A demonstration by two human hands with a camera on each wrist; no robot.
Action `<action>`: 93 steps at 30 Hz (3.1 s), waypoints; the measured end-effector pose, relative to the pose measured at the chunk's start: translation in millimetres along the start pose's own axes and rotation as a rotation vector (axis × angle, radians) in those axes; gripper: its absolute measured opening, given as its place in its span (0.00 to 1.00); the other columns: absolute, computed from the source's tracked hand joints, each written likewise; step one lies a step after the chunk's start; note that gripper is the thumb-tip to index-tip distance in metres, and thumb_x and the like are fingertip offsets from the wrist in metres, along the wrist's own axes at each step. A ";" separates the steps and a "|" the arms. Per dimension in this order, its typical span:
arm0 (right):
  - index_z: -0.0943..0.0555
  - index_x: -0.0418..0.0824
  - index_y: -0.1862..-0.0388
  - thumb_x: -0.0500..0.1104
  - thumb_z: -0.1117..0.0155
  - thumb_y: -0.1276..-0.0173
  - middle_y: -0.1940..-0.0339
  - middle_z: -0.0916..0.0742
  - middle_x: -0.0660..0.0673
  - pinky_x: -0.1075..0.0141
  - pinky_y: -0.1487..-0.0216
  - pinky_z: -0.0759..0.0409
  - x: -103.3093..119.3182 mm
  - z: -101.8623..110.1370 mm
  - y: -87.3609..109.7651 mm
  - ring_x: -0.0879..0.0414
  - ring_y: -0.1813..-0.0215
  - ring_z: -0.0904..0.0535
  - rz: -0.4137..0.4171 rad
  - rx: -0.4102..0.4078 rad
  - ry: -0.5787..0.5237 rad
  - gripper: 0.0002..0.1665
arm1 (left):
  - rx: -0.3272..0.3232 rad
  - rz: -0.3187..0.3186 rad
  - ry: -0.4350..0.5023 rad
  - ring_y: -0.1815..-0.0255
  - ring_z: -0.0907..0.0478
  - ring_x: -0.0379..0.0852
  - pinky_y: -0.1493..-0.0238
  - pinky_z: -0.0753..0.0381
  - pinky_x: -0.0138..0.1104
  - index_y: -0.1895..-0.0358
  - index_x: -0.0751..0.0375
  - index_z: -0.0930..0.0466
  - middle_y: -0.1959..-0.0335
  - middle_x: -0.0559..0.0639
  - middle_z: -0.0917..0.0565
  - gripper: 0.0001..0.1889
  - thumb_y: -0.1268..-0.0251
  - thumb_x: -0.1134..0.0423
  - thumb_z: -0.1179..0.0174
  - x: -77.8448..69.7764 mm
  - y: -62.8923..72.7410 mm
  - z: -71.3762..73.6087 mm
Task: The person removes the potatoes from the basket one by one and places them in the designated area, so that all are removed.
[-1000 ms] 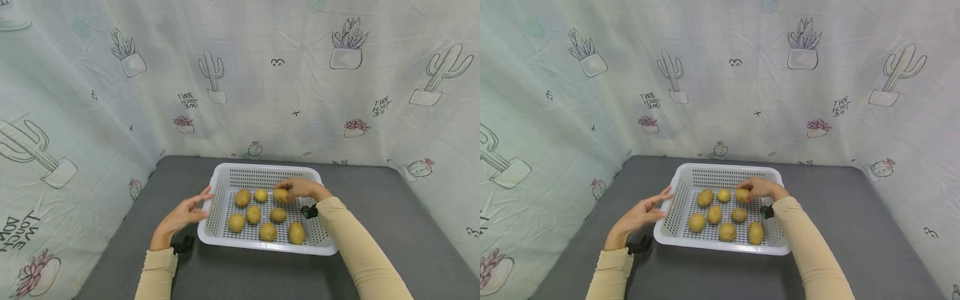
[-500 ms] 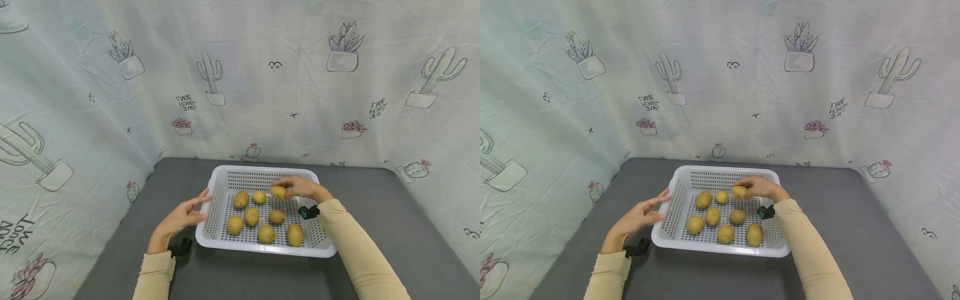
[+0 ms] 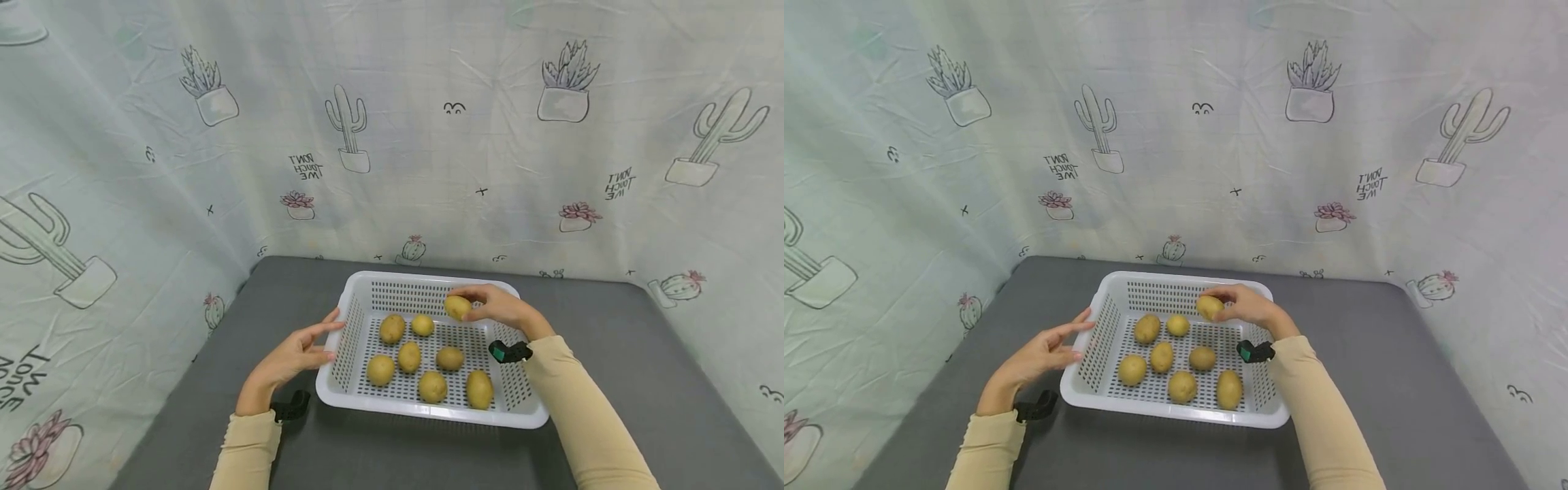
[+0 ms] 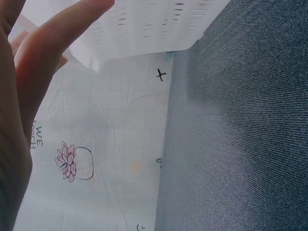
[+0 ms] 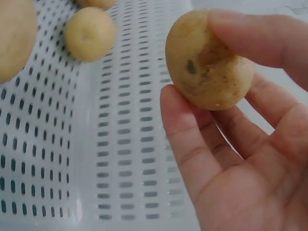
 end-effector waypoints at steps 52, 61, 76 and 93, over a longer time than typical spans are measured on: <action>0.36 0.33 0.31 0.32 0.42 0.32 0.46 0.23 0.59 0.79 0.52 0.26 -20.4 31.8 125.3 0.70 0.46 0.26 0.130 -0.563 -0.128 0.31 | 0.006 0.008 0.020 0.41 0.26 0.65 0.51 0.20 0.38 0.27 0.67 0.47 0.22 0.47 0.65 0.34 0.34 0.71 0.44 -0.4 -0.6 2.1; 0.35 0.33 0.31 0.36 0.41 0.31 0.47 0.23 0.61 0.80 0.52 0.27 -53.6 27.9 137.5 0.72 0.47 0.26 0.051 -0.591 -0.141 0.31 | 0.003 -0.003 0.004 0.42 0.26 0.65 0.52 0.20 0.36 0.27 0.67 0.46 0.22 0.49 0.66 0.33 0.34 0.71 0.44 -2.6 -1.2 2.0; 0.36 0.33 0.30 0.46 0.38 0.32 0.50 0.26 0.68 0.81 0.56 0.27 -98.4 7.3 141.6 0.78 0.51 0.28 -0.139 -0.641 -0.109 0.36 | -0.011 0.002 -0.030 0.40 0.28 0.65 0.50 0.22 0.34 0.27 0.66 0.45 0.22 0.50 0.65 0.33 0.34 0.70 0.43 -2.0 -0.4 2.1; 0.36 0.32 0.31 0.49 0.37 0.34 0.37 0.26 0.29 0.81 0.57 0.32 -121.8 -3.0 135.0 0.61 0.47 0.25 -0.281 -0.603 0.066 0.38 | 0.006 0.017 -0.005 0.41 0.27 0.65 0.51 0.21 0.36 0.27 0.67 0.48 0.22 0.50 0.66 0.34 0.33 0.70 0.44 -2.2 0.9 2.1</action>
Point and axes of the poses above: each hand's wrist, its own y-axis away from the middle knuckle, its own z-axis out of the back of the hand, x = y × z, the point moved 1 cm from there along -y, towards the middle knuckle
